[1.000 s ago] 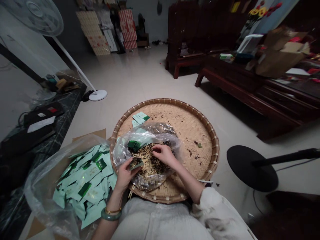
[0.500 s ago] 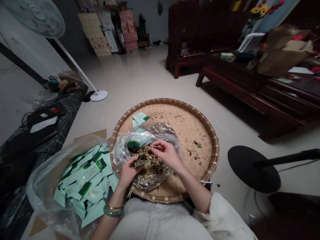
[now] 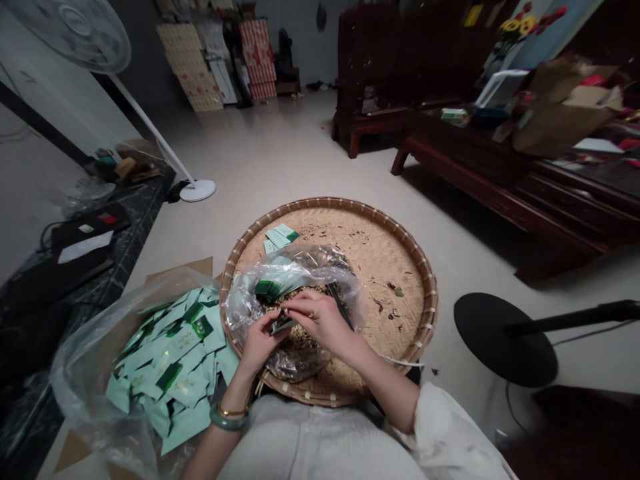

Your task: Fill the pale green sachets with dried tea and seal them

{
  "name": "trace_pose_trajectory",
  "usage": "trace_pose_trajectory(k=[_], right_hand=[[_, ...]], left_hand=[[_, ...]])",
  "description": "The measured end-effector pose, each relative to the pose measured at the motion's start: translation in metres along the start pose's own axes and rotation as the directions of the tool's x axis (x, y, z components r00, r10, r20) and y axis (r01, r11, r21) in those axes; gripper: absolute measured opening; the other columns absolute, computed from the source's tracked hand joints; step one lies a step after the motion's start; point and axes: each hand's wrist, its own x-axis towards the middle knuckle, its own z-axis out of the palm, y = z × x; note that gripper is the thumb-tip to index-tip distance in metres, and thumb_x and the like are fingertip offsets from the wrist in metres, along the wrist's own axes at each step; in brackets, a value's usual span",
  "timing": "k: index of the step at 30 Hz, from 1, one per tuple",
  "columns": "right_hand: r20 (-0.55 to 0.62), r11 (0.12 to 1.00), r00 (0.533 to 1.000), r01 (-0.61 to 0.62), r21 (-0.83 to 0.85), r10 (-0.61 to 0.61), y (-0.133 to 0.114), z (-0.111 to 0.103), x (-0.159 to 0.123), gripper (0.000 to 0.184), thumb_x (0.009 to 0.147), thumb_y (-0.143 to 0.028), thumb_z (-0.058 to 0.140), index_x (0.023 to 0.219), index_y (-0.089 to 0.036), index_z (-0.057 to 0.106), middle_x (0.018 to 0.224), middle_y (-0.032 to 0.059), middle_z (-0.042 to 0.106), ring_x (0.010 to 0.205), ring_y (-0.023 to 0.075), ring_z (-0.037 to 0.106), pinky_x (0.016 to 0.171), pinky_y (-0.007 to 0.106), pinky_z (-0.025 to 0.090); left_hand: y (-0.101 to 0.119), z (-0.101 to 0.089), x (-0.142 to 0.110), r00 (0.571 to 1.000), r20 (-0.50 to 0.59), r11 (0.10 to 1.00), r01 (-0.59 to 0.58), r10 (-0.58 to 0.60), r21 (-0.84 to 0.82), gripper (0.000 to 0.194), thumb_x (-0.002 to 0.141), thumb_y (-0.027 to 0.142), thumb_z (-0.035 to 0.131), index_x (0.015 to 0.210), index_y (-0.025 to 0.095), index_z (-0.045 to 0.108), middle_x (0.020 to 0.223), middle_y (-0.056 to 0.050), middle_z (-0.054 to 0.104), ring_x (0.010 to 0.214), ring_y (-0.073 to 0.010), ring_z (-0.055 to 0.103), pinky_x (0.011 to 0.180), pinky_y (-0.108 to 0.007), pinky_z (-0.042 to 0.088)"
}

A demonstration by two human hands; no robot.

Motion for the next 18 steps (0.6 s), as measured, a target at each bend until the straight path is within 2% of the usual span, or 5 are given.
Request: trace_pose_trajectory(k=[5, 9, 11, 15, 18], right_hand=[[-0.060, 1.000, 0.998, 0.025, 0.008, -0.024, -0.003, 0.001, 0.001, 0.019, 0.088, -0.026, 0.055, 0.098, -0.021, 0.071, 0.088, 0.0059, 0.067, 0.081, 0.0160, 0.063, 0.072, 0.028, 0.050], [-0.166, 0.997, 0.984, -0.063, 0.039, 0.069, 0.006, -0.003, -0.001, 0.018, 0.087, -0.025, 0.054, 0.092, -0.019, 0.070, 0.082, 0.0053, 0.067, 0.073, 0.0153, 0.062, 0.064, 0.026, 0.050], [-0.177, 0.995, 0.980, -0.096, -0.007, 0.093, 0.012, -0.006, -0.003, 0.019, 0.087, -0.023, 0.053, 0.095, -0.020, 0.069, 0.086, 0.0057, 0.067, 0.076, 0.0162, 0.062, 0.068, 0.028, 0.050], [-0.081, 0.987, 0.996, 0.008, -0.159, -0.021, 0.010, -0.013, -0.009, 0.024, 0.086, -0.019, 0.053, 0.105, -0.022, 0.065, 0.108, 0.0083, 0.061, 0.103, 0.0205, 0.056, 0.091, 0.039, 0.045], [0.094, 0.955, 0.982, 0.184, -0.234, -0.166, -0.006, -0.017, -0.012, 0.018, 0.084, -0.026, 0.059, 0.100, -0.021, 0.067, 0.110, 0.0096, 0.057, 0.109, 0.0228, 0.049, 0.094, 0.041, 0.042]], left_hand=[[0.002, 0.000, 0.000, 1.000, -0.018, 1.000, 0.016, -0.016, -0.006, 0.028, 0.058, 0.020, 0.075, 0.085, 0.015, 0.070, 0.090, -0.007, 0.069, 0.089, -0.0211, 0.063, 0.084, -0.033, 0.048], [-0.002, -0.003, -0.001, 0.998, -0.047, 0.999, 0.040, -0.041, -0.019, 0.030, 0.056, 0.020, 0.076, 0.085, 0.014, 0.069, 0.091, -0.007, 0.070, 0.088, -0.0211, 0.064, 0.084, -0.033, 0.049], [-0.005, -0.005, -0.002, 0.997, -0.058, 0.999, 0.043, -0.044, -0.026, 0.031, 0.055, 0.020, 0.077, 0.085, 0.014, 0.069, 0.091, -0.007, 0.070, 0.088, -0.0212, 0.065, 0.083, -0.033, 0.050], [-0.002, -0.005, -0.004, 1.000, -0.022, 1.000, 0.004, -0.005, -0.030, 0.030, 0.058, 0.017, 0.074, 0.087, 0.015, 0.070, 0.093, -0.008, 0.071, 0.090, -0.0211, 0.065, 0.085, -0.033, 0.050], [0.004, -0.003, -0.004, 1.000, 0.005, 0.999, -0.010, 0.010, -0.033, 0.027, 0.060, 0.015, 0.071, 0.087, 0.016, 0.071, 0.093, -0.008, 0.072, 0.090, -0.0208, 0.065, 0.087, -0.033, 0.049]])
